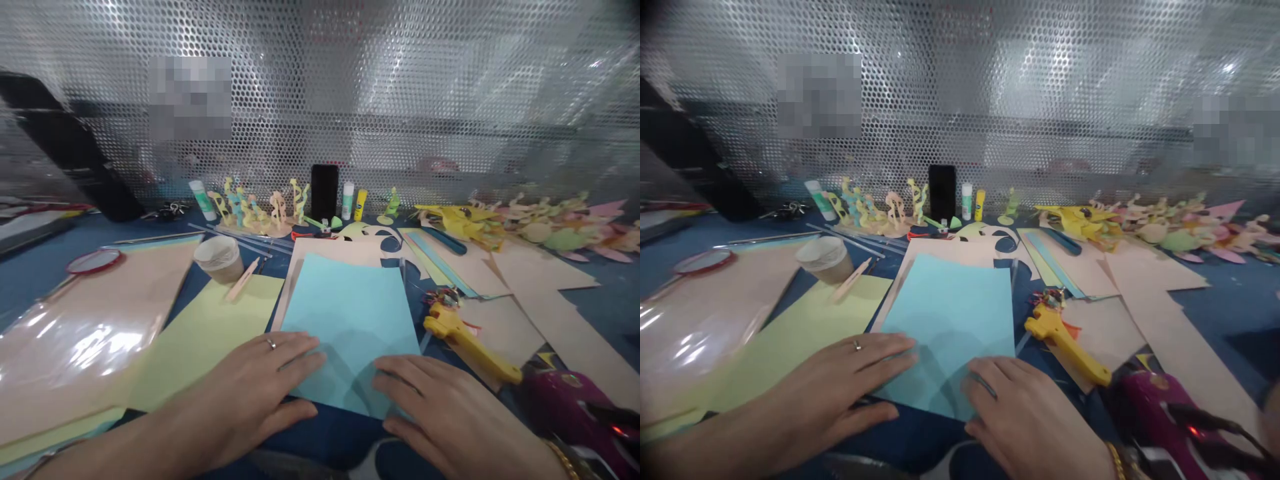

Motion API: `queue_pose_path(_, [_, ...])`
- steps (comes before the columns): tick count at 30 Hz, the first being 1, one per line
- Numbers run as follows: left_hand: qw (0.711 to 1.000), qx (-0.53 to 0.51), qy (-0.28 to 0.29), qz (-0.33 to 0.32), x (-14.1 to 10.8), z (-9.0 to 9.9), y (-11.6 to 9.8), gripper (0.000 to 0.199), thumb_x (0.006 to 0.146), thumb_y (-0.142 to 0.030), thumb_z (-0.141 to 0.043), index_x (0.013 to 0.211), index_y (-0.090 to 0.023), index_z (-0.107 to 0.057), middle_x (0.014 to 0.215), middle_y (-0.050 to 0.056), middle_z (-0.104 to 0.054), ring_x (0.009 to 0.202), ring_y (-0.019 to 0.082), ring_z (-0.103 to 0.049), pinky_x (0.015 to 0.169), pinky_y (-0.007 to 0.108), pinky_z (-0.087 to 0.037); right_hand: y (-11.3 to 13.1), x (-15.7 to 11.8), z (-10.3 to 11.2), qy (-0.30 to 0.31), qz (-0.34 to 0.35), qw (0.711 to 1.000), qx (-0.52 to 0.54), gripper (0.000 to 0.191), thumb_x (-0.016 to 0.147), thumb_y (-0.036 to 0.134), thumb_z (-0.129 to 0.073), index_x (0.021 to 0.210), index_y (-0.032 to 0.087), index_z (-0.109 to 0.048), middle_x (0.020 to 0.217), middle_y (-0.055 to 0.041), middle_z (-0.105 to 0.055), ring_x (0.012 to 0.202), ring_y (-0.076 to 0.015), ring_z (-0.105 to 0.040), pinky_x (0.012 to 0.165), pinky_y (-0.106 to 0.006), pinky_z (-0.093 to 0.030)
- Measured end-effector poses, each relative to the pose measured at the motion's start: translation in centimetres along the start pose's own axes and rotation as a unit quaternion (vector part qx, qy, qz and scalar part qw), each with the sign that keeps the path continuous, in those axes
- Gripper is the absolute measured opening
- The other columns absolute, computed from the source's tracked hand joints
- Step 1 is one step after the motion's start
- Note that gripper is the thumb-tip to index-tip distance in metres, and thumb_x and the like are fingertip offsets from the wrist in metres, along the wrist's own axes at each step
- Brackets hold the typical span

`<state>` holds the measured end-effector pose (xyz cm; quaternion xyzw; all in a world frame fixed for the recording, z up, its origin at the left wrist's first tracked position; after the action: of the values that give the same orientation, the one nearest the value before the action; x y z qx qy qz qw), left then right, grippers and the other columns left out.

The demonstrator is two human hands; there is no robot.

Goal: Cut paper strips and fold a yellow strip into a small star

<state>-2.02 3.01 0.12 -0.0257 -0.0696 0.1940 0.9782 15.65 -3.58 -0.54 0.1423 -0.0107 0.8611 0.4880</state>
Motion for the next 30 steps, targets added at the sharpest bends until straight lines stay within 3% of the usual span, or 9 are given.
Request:
queue_pose_path(3, [1.000, 0.009, -0.003, -0.009, 0.4, -0.5, 0.0, 0.042, 0.088, -0.044, -0.055, 0.123, -0.021, -0.055, 0.123, 0.005, -0.065, 0.112, 0.023, -0.061, 0.091, 0.034, -0.051, 0.0, -0.1, -0.2, -0.007, 0.003, 1.000, -0.009, 0.030, 0.070, 0.018, -0.072, 0.097, 0.024, -0.063, 0.103, 0.0023, -0.069, 0.081, -0.0203, -0.066, 0.067, -0.035, -0.055])
queue_pose_path(6, [0.997, 0.046, -0.043, -0.050, 0.5, -0.4, -0.5, 0.034, 0.092, -0.041, -0.050, 0.114, -0.016, -0.060, 0.115, 0.006, -0.070, 0.105, 0.022, -0.064, 0.086, 0.031, -0.053, 0.1, -0.1, -0.2, -0.011, 0.015, 1.000, -0.014, 0.029, 0.070, 0.019, -0.073, 0.097, 0.024, -0.062, 0.102, 0.0029, -0.069, 0.081, -0.0196, -0.066, 0.068, -0.034, -0.055])
queue_pose_path(12, [0.987, 0.081, -0.107, -0.093, 0.0, 0.1, -1.2, 0.021, 0.095, -0.021, -0.044, 0.105, -0.016, -0.062, 0.098, 0.003, -0.074, 0.090, 0.017, -0.068, 0.080, 0.028, -0.054, 0.0, 0.1, 0.5, -0.027, -0.001, 1.000, 0.009, 0.027, 0.080, 0.041, -0.066, 0.101, 0.025, -0.062, 0.100, 0.0024, -0.070, 0.080, -0.0219, -0.064, 0.068, -0.036, -0.053])
queue_pose_path(16, [0.987, 0.066, -0.120, -0.085, -0.6, 0.5, -1.1, 0.015, 0.093, -0.019, -0.048, 0.097, -0.019, -0.062, 0.087, 0.000, -0.073, 0.079, 0.014, -0.067, 0.080, 0.026, -0.053, 0.2, 0.3, 0.6, -0.032, 0.018, 0.999, 0.022, 0.020, 0.094, 0.028, -0.045, 0.101, 0.023, -0.063, 0.096, -0.0006, -0.070, 0.080, -0.0184, -0.065, 0.071, -0.032, -0.051])
queue_pose_path(19, [0.994, 0.027, -0.093, -0.041, -0.8, 0.6, -0.4, 0.015, 0.093, -0.023, -0.048, 0.091, -0.022, -0.063, 0.075, -0.002, -0.071, 0.066, 0.013, -0.066, 0.068, 0.024, -0.053, -0.5, 0.3, 0.2, -0.002, -0.014, 0.998, 0.062, 0.027, 0.096, 0.018, -0.037, 0.098, 0.022, -0.063, 0.093, -0.0024, -0.069, 0.080, -0.0163, -0.064, 0.071, -0.029, -0.050])
queue_pose_path(22, [0.995, -0.072, -0.028, 0.056, -0.6, 0.1, 1.2, 0.016, 0.093, -0.026, -0.048, 0.091, -0.025, -0.064, 0.075, -0.002, -0.070, 0.066, 0.014, -0.066, 0.062, 0.023, -0.053, -2.0, -0.1, -0.4, 0.034, -0.099, 0.987, 0.125, 0.021, 0.095, 0.023, -0.041, 0.097, 0.025, -0.062, 0.093, -0.0004, -0.067, 0.080, -0.0151, -0.064, 0.070, -0.027, -0.050])
queue_pose_path(25, [0.963, -0.190, 0.025, 0.188, -0.5, -0.8, 3.3, 0.018, 0.091, -0.031, -0.051, 0.105, -0.028, -0.061, 0.090, -0.001, -0.072, 0.077, 0.016, -0.070, 0.064, 0.024, -0.055, -3.8, -0.6, -1.0, 0.051, -0.196, 0.967, 0.156, 0.014, 0.093, 0.033, -0.047, 0.097, 0.028, -0.059, 0.096, 0.0023, -0.066, 0.085, -0.0155, -0.063, 0.072, -0.028, -0.049])
queue_pose_path(28, [0.941, -0.211, 0.030, 0.264, -0.6, -1.1, 4.6, 0.034, 0.093, -0.036, -0.046, 0.126, -0.031, -0.049, 0.092, -0.001, -0.073, 0.072, 0.016, -0.071, 0.057, 0.024, -0.056, -5.1, -0.9, -1.3, 0.059, -0.278, 0.945, 0.162, 0.014, 0.092, 0.038, -0.048, 0.097, 0.031, -0.058, 0.096, 0.0040, -0.066, 0.086, -0.0162, -0.063, 0.074, -0.030, -0.048])
queue_pose_path(30, [0.952, -0.162, 0.001, 0.260, -0.7, -0.7, 4.7, 0.038, 0.094, -0.035, -0.043, 0.132, -0.031, -0.042, 0.092, 0.000, -0.073, 0.073, 0.017, -0.072, 0.057, 0.025, -0.056, -5.6, -0.9, -1.5, 0.073, -0.311, 0.932, 0.173, 0.014, 0.091, 0.040, -0.047, 0.096, 0.032, -0.058, 0.093, 0.0049, -0.066, 0.084, -0.0158, -0.063, 0.074, -0.030, -0.046])
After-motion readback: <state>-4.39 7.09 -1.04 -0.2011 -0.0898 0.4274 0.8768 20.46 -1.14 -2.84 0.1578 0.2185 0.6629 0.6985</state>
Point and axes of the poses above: each hand's wrist, its own x-axis towards the middle knuckle, its own z-axis out of the back of the hand, y = z × x, the point moved 6 cm from there along x, towards the middle knuckle
